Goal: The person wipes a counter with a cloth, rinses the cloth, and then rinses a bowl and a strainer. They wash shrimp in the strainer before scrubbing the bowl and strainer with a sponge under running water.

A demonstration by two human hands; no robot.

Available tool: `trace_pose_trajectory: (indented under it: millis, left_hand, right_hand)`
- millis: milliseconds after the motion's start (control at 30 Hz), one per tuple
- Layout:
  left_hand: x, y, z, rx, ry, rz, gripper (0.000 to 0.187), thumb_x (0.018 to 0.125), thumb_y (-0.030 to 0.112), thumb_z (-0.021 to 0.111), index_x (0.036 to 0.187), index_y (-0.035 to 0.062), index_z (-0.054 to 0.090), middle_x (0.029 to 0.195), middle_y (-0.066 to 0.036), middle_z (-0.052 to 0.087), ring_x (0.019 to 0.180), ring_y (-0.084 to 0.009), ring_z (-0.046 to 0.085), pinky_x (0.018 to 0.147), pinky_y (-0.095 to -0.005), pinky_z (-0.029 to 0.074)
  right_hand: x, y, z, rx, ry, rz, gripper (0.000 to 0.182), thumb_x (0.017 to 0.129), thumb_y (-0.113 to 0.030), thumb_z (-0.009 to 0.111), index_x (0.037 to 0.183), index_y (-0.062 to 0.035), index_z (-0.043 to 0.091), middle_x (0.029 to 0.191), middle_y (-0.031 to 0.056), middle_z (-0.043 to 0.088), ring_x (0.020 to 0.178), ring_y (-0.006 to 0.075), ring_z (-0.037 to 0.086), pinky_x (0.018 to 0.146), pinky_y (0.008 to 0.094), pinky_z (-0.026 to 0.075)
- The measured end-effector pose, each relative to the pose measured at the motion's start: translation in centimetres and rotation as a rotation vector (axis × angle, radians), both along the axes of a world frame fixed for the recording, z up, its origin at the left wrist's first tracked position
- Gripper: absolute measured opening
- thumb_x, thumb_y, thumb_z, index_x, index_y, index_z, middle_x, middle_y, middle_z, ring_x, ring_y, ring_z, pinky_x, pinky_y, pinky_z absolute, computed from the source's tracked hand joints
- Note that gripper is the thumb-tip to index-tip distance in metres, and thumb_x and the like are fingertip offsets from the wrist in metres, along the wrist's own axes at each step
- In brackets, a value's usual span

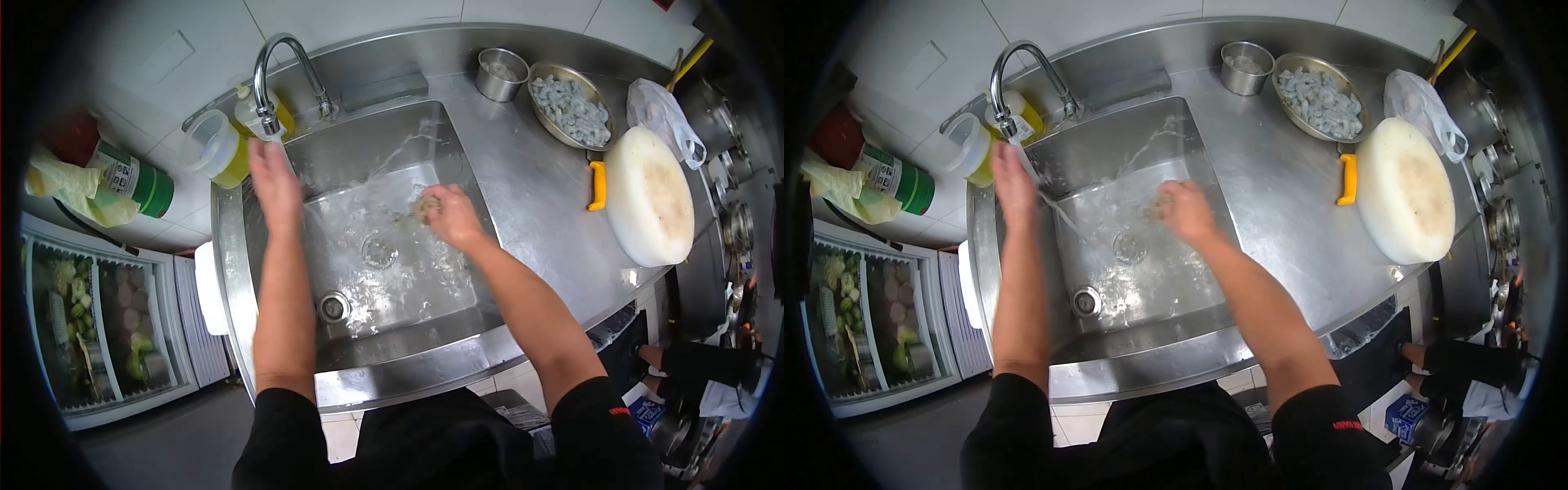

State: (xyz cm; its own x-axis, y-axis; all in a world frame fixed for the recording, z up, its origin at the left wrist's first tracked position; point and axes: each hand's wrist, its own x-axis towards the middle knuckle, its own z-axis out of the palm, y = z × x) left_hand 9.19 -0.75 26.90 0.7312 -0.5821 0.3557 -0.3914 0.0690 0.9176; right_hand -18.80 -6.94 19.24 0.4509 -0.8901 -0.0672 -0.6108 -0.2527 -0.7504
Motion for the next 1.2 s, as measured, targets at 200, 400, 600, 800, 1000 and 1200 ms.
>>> trace_pose_trajectory:
  millis: [200,400,600,800,1000,1200]
  left_hand:
    - [1.3,-3.9,7.0,0.247,-0.250,-0.169,0.061,0.102,0.052,0.036,0.121,0.0007,0.062,0.120,-0.022,0.063,0.115,-0.0328,0.059,0.098,-0.0387,0.043]
    - [0.5,-3.0,1.9,0.203,0.578,-0.363,0.064,0.099,0.055,0.038,0.138,0.0059,0.049,0.124,-0.018,0.062,0.114,-0.0342,0.059,0.100,-0.0413,0.043]
    - [1.3,-5.0,-6.6,-0.275,1.174,-0.604,0.058,0.101,0.052,0.039,0.128,0.0030,0.053,0.120,-0.012,0.061,0.108,-0.0267,0.060,0.093,-0.0422,0.048]
    - [-5.3,-2.0,-1.7,-0.194,1.153,-0.370,0.067,0.099,0.062,0.034,0.133,0.0062,0.049,0.128,-0.014,0.057,0.117,-0.0281,0.056,0.100,-0.0432,0.044]
    - [-0.8,-0.5,-8.1,-0.116,1.444,-0.919,0.073,0.092,0.068,0.044,0.132,0.0076,0.048,0.127,-0.010,0.057,0.115,-0.0272,0.056,0.089,-0.0455,0.050]
    - [2.0,0.9,-6.0,0.464,0.953,-1.059,0.029,0.094,0.025,0.064,0.114,0.0062,0.056,0.102,-0.007,0.063,0.086,-0.0183,0.059,0.060,-0.0299,0.046]
  right_hand:
    - [11.5,-1.4,4.3,0.015,-0.174,0.012,0.037,0.083,-0.014,0.061,0.119,-0.0058,0.064,0.110,0.0193,0.066,0.098,0.0331,0.066,0.085,0.0392,0.053]
    - [19.4,-2.7,10.0,0.265,-0.539,-0.028,0.037,0.083,-0.019,0.064,0.113,0.0032,0.064,0.091,0.0167,0.071,0.078,0.0231,0.067,0.073,0.0359,0.052]
    - [20.7,-0.4,8.6,0.230,-0.530,-0.244,0.040,0.083,-0.028,0.069,0.104,0.0054,0.066,0.093,0.0178,0.071,0.087,0.0236,0.066,0.079,0.0357,0.051]
    - [19.7,-1.7,7.6,0.342,-0.514,-0.083,0.034,0.084,-0.025,0.068,0.105,0.0020,0.067,0.094,0.0127,0.070,0.086,0.0195,0.064,0.079,0.0351,0.051]
    - [19.2,-1.8,5.8,0.472,-0.458,0.128,0.026,0.086,-0.018,0.066,0.105,-0.0005,0.068,0.097,0.0093,0.067,0.085,0.0165,0.063,0.077,0.0324,0.052]
    - [17.1,-2.2,6.5,0.801,-0.643,0.301,0.028,0.090,-0.023,0.065,0.107,-0.0007,0.065,0.097,0.0110,0.065,0.083,0.0196,0.062,0.074,0.0341,0.052]
